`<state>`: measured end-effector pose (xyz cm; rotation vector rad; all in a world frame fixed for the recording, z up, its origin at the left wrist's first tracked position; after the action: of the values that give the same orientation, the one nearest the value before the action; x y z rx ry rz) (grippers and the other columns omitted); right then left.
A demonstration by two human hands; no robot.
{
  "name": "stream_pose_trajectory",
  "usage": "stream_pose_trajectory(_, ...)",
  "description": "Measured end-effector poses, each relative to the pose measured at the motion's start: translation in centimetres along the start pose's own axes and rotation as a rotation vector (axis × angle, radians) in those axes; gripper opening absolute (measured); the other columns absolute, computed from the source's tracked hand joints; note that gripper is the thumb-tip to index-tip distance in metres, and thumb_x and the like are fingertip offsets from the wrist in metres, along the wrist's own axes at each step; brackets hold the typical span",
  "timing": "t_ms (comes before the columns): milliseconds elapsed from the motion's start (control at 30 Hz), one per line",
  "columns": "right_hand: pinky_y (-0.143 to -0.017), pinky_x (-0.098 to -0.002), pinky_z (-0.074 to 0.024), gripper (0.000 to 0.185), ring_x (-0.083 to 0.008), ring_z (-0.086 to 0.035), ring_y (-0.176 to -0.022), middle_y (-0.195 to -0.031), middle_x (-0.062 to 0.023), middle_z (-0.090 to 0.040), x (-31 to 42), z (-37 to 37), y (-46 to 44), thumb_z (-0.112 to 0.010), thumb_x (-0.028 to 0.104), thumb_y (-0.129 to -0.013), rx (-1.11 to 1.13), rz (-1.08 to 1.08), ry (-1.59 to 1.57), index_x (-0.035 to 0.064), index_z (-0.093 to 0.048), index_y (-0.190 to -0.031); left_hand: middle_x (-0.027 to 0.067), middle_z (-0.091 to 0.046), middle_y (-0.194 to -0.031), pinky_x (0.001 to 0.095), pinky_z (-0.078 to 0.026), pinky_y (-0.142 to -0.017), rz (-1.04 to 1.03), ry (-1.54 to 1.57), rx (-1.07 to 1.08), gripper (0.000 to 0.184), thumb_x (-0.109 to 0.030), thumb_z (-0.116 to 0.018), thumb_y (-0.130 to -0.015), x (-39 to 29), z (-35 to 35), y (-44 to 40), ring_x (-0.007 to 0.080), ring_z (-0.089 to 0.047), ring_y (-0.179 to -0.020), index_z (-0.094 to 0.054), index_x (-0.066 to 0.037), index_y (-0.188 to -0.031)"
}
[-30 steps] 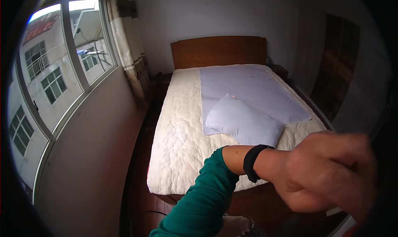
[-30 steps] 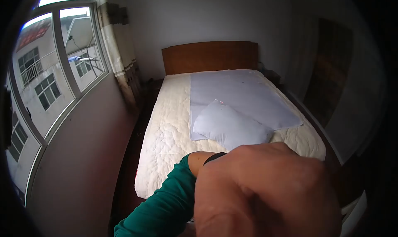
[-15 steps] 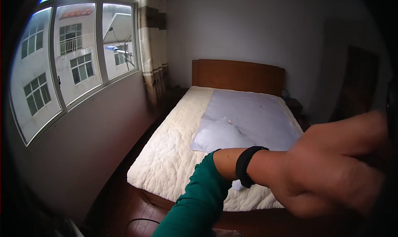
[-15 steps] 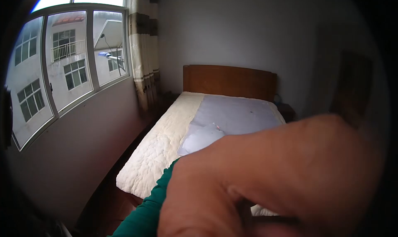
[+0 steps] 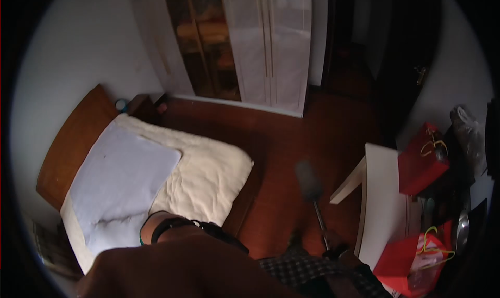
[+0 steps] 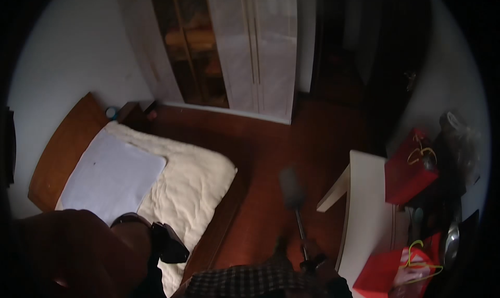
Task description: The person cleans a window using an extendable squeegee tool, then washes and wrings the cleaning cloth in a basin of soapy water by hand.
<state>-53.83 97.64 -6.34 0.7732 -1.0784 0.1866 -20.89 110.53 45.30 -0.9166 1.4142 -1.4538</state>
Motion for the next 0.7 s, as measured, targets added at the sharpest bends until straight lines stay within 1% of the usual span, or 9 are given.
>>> stream_pose_trajectory(133,-0.046,-0.0308,-0.0403,0.018,-0.0148,-0.05,-0.049,-0.059,0.0004,-0.053,3.5,5.3,-9.1,-0.06,0.027,-0.084,-0.261,-0.183,-0.397,0.0099,-0.058,-0.08,0.0164,-0.057,-0.084,0.0264,-0.047,-0.054,-0.019,0.093,-0.006,0.02,-0.013,-0.051,-0.087,9.3,1.1,-2.5,0.0177,-0.058,-0.069,-0.062,0.002,-0.081)
stream_pose_trajectory(200,-0.04,-0.0313,-0.0365,0.015,-0.013,-0.047,-0.044,-0.058,0.0003,-0.052,7.9,7.4,-10.5,-0.063,0.025,-0.082,-0.241,-0.175,-0.946,0.0109,-0.059,-0.077,0.0158,-0.057,-0.083,0.0265,-0.047,-0.054,0.013,0.102,-0.018,0.02,-0.013,-0.051,-0.087,13.2,1.9,-2.8,0.0173,-0.057,-0.069,-0.062,0.002,-0.08)
stream_pose_trajectory(267,-0.037,-0.0326,-0.0348,0.015,-0.0149,-0.047,-0.042,-0.06,-0.0008,-0.053,4.3,10.9,-15.9,-0.065,0.024,-0.08,-0.34,-0.13,-0.764,0.0097,-0.059,-0.077,0.0151,-0.057,-0.082,0.0266,-0.047,-0.053,0.013,0.117,-0.047,0.02,-0.014,-0.051,-0.087,17.6,3.2,-2.9,0.017,-0.057,-0.069,-0.062,0.001,-0.08)
stream_pose_trajectory(333,-0.04,-0.033,-0.0372,0.019,-0.0163,-0.048,-0.043,-0.058,-0.002,-0.052,5.0,14.3,-19.7,-0.065,0.026,-0.08,-0.351,-0.37,-0.47,0.0075,-0.061,-0.082,0.0144,-0.057,-0.081,0.0267,-0.047,-0.053,0.037,0.116,-0.064,0.02,-0.014,-0.051,-0.088,21.4,4.8,-2.8,0.0166,-0.057,-0.068,-0.062,0.0,-0.08)
stream_pose_trajectory(367,-0.043,-0.0336,-0.039,0.022,-0.0183,-0.049,-0.044,-0.055,-0.0034,-0.051,5.6,14.7,-19.0,-0.063,0.028,-0.081,-0.453,-0.246,-0.767,0.0056,-0.062,-0.079,0.0141,-0.057,-0.08,0.0267,-0.047,-0.053,0.025,0.113,-0.077,0.02,-0.014,-0.051,-0.088,23.2,5.7,-2.5,0.0164,-0.057,-0.068,-0.062,0.0,-0.08)
stream_pose_trajectory(467,-0.045,-0.0333,-0.0404,0.026,-0.0186,-0.05,-0.044,-0.052,-0.0032,-0.05,6.4,19.0,-23.1,-0.06,0.03,-0.082,-0.422,-0.005,-0.371,0.0054,-0.063,-0.074,0.0131,-0.058,-0.079,0.0269,-0.047,-0.052,0.035,0.107,-0.097,0.02,-0.014,-0.051,-0.088,28.2,8.8,-1.8,0.0159,-0.057,-0.068,-0.062,-0.001,-0.08)
stream_pose_trajectory(600,-0.042,-0.0326,-0.0371,0.032,-0.0175,-0.046,-0.041,-0.051,-0.0044,-0.052,6.7,24.4,-30.2,-0.058,0.029,-0.082,-0.331,-0.397,-0.548,0.0072,-0.057,-0.058,0.0118,-0.058,-0.077,0.0271,-0.046,-0.051,0.022,0.133,-0.078,0.02,-0.015,-0.05,-0.089,34.8,14.1,-1.3,0.0152,-0.057,-0.068,-0.062,-0.002,-0.079)
stream_pose_trajectory(667,-0.042,-0.0319,-0.0369,0.033,-0.0171,-0.047,-0.041,-0.051,-0.0041,-0.052,8.7,27.0,-30.3,-0.06,0.029,-0.081,-0.388,-0.194,-0.444,0.0078,-0.057,-0.057,0.0111,-0.058,-0.076,0.0272,-0.046,-0.051,0.0,0.118,-0.098,0.02,-0.015,-0.05,-0.089,37.8,17.4,-1.8,0.0149,-0.056,-0.068,-0.062,-0.003,-0.079)
stream_pose_trajectory(700,-0.043,-0.0305,-0.0375,0.031,-0.0161,-0.049,-0.044,-0.051,-0.0037,-0.053,9.6,28.5,-31.2,-0.061,0.03,-0.08,-0.358,-0.252,-0.469,0.0088,-0.057,-0.058,0.0108,-0.058,-0.076,0.0273,-0.046,-0.05,-0.003,0.106,-0.11,0.02,-0.015,-0.05,-0.09,39.4,19.1,-2.1,0.0147,-0.056,-0.067,-0.062,-0.003,-0.079)
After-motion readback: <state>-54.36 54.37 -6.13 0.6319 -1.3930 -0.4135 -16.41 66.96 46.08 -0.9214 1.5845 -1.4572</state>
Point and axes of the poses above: each hand's wrist, its own y-axis away from the middle knuckle, its own z-axis out of the back of the hand, x = y × z, the point moved 1 cm from there along -y, towards the middle knuckle
